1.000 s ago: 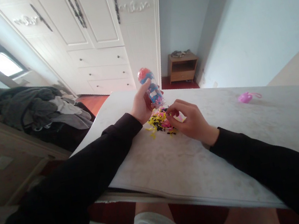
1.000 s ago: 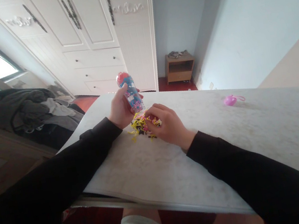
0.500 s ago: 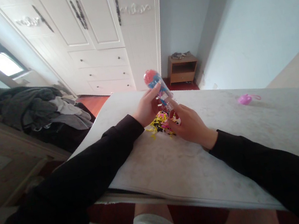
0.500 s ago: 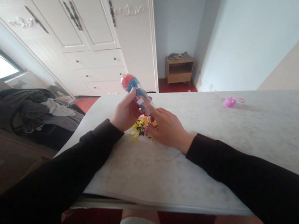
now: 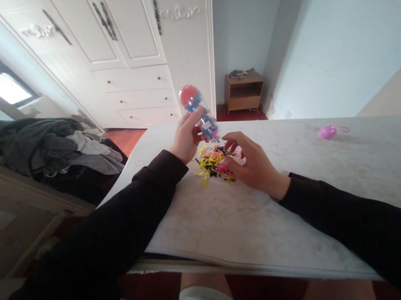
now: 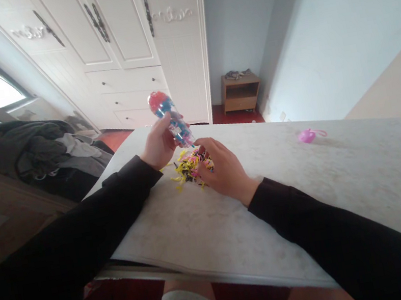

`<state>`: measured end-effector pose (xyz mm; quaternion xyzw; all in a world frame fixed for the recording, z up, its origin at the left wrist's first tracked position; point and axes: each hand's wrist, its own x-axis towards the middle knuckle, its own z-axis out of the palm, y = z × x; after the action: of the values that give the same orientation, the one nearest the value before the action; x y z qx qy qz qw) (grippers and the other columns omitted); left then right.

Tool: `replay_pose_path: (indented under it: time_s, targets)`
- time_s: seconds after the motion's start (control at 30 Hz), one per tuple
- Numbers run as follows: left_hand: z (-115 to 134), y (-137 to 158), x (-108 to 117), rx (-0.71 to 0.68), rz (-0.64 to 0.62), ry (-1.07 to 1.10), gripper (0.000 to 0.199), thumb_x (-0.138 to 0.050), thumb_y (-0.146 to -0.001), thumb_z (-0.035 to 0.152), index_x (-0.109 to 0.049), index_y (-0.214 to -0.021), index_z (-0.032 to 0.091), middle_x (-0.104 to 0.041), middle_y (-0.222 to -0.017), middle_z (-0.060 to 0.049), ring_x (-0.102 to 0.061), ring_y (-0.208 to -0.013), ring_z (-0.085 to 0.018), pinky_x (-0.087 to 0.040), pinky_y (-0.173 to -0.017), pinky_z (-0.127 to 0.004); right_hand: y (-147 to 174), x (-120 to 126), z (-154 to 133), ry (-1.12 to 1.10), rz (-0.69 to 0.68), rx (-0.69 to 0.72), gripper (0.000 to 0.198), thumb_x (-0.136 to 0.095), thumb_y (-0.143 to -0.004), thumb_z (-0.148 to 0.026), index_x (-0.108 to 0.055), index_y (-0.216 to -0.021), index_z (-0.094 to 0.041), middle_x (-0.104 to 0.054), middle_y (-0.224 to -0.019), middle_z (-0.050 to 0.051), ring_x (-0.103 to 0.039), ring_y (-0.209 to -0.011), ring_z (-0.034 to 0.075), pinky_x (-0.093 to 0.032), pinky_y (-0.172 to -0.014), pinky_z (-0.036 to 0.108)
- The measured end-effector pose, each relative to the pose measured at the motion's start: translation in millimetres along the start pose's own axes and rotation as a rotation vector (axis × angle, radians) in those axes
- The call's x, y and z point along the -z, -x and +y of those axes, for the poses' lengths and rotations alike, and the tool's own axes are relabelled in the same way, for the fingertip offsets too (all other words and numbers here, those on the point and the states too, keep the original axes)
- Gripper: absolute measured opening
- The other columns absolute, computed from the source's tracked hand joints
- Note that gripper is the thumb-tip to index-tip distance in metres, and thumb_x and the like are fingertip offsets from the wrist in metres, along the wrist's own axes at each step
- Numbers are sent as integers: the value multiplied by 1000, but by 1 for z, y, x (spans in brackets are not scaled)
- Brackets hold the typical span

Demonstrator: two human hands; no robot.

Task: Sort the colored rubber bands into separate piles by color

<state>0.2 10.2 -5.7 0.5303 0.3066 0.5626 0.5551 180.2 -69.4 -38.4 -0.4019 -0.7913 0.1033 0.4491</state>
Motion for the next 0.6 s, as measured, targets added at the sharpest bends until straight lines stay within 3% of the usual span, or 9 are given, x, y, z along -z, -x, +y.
replay_pose_path:
  time_s: [0.2,0.33,0.5,0.6]
  targets:
    - [-1,9,0,-126,-238,-257,32,-84,-75,41,-68,-91,19,-68,-76,-2,-59,-60,-12,-45,-50,-23,-3,4,3,-67,216,-34,25,-59,-92,-24,-54,-117,-28,-64,-109,5,-62,-96,22,-52,-75,38]
    - [-2,13,-3,-169,-262,-290,32,-85,-75,43,-71,-90,18,-67,-76,-2,-60,-62,-12,-49,-55,-24,-2,4,3,-120,248,-56,25,-51,-100,-27,-52,-125,-30,-63,-113,6,-63,-102,23,-53,-78,39]
    - [-2,14,-7,-196,-296,-275,36,-88,-74,43,-72,-93,17,-69,-85,-2,-63,-69,-12,-54,-62,-24,-1,2,4,-167,239,-16,37,-50,-99,-25,-49,-136,-32,-61,-125,7,-63,-109,24,-55,-81,41]
    - [-1,14,-8,-202,-292,-283,37,-88,-73,43,-73,-94,17,-70,-86,-3,-61,-67,-11,-51,-57,-22,-1,1,6,-172,206,-41,40,-52,-98,-24,-48,-137,-33,-62,-125,7,-63,-109,25,-56,-81,42]
